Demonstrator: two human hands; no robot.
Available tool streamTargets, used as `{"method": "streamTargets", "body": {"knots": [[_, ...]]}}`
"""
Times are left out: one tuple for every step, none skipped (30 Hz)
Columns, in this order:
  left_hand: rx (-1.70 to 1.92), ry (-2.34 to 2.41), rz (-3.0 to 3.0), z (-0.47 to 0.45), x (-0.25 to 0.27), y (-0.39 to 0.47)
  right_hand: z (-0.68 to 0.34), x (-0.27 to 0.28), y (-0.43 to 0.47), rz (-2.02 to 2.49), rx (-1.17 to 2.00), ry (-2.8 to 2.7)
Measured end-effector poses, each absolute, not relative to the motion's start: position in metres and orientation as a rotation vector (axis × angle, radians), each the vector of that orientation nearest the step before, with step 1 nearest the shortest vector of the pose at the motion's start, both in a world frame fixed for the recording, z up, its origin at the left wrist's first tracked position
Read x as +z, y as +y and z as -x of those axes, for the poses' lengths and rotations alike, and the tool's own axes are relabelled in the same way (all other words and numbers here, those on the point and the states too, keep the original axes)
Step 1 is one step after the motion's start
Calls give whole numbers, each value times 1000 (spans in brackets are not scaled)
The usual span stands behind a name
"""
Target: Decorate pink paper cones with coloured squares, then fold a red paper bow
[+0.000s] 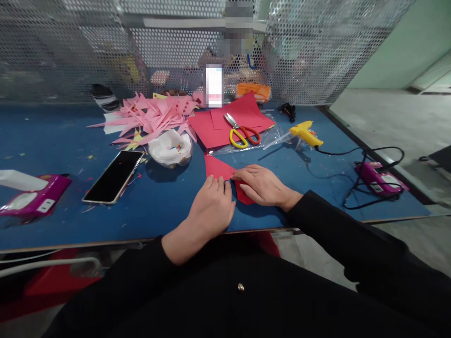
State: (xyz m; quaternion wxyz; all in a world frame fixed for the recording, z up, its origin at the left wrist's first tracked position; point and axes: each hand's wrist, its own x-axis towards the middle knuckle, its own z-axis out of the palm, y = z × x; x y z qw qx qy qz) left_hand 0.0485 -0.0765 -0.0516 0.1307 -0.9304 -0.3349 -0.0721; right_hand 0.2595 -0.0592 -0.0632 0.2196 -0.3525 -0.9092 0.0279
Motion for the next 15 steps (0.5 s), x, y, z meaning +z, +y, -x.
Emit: {"method": "streamTargets", "body": {"knots": [[-141,-993,2706,-53,-46,-77,-259,-63,-59,975,83,-2516],[-54,-1021,2717,-58,-38,-77,-259,-63,-59,975,85,-2514],[34,-1055,2736,-63,-31,-77,-259,-63,-59,975,84,-2508],[123,-1095,2764,-68,-23,-77,-258,-63,-59,975,82,-2501],[215,-1108,2807,-73,-15,-75,-258,-63,-59,975,80,-2494],[299,-1140,2831,-78,-8,-74,-259,-63,-59,973,77,-2490],[331,-1151,2845,-82,-1,-72,-259,-63,-59,969,70,-2489],[353,-1163,2855,-85,4,-69,-259,-63,-58,962,57,-2492],[366,-1172,2865,-88,9,-65,-260,-64,-58,957,39,-2500],[363,-1173,2877,-90,12,-61,-260,-64,-58,952,15,-2510],[353,-1171,2890,-92,15,-57,-260,-65,-57,947,-12,-2520],[330,-1166,2905,-93,16,-53,-261,-65,-57,943,-39,-2528],[293,-1158,2923,-92,17,-48,-261,-66,-57,940,-62,-2531],[233,-1147,2947,-91,17,-44,-261,-66,-57,938,-75,-2531],[169,-1136,2971,-89,16,-41,-260,-66,-58,938,-74,-2525]]}}
